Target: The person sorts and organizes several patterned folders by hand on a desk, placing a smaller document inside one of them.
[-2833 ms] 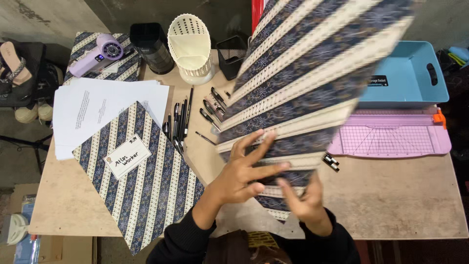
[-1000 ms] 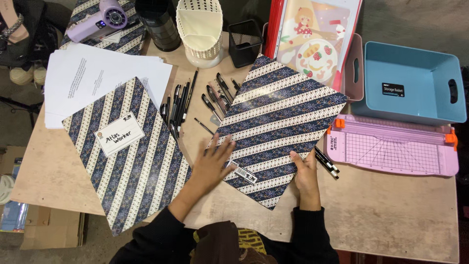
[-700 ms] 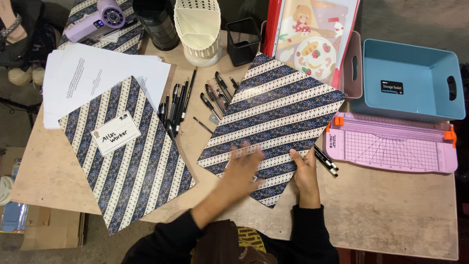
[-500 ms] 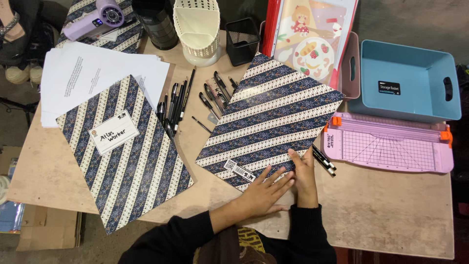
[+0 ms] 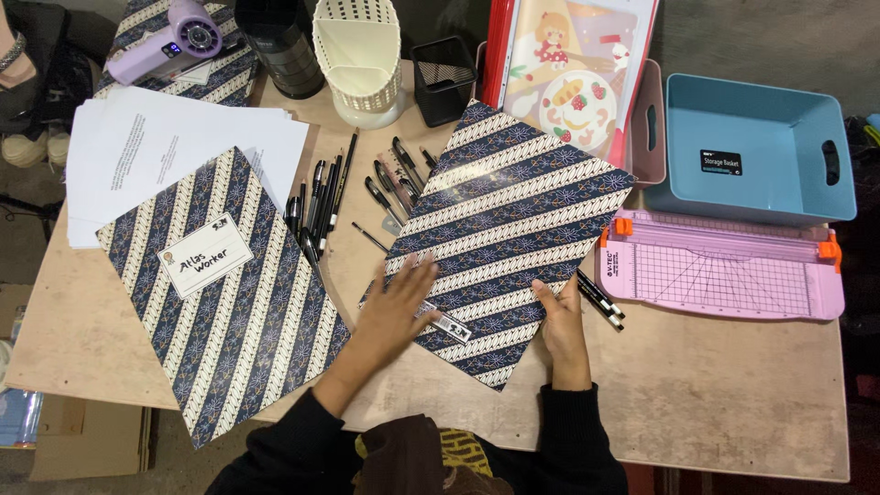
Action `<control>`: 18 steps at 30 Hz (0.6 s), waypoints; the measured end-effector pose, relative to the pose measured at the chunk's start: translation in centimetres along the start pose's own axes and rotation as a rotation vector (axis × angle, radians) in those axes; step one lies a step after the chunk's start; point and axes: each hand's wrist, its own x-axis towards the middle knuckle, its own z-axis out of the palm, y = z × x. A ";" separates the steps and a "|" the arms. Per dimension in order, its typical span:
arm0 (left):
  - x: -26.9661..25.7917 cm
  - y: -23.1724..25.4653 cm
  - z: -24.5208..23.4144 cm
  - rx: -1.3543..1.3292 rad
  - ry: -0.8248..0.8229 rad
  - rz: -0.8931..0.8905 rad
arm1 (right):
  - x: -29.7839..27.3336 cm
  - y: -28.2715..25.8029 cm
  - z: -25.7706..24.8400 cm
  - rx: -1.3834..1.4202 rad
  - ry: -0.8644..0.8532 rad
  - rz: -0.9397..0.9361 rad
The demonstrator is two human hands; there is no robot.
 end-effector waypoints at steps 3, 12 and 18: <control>0.3 -0.6 -1.2 0.032 -0.016 -0.129 | 0.0 -0.1 -0.1 -0.003 0.006 0.005; 4.3 10.0 1.8 -0.125 0.234 0.328 | 0.3 0.8 -1.0 0.132 0.017 0.059; 4.9 11.0 4.5 -0.014 0.300 0.445 | 0.2 0.9 -1.5 0.135 0.020 0.047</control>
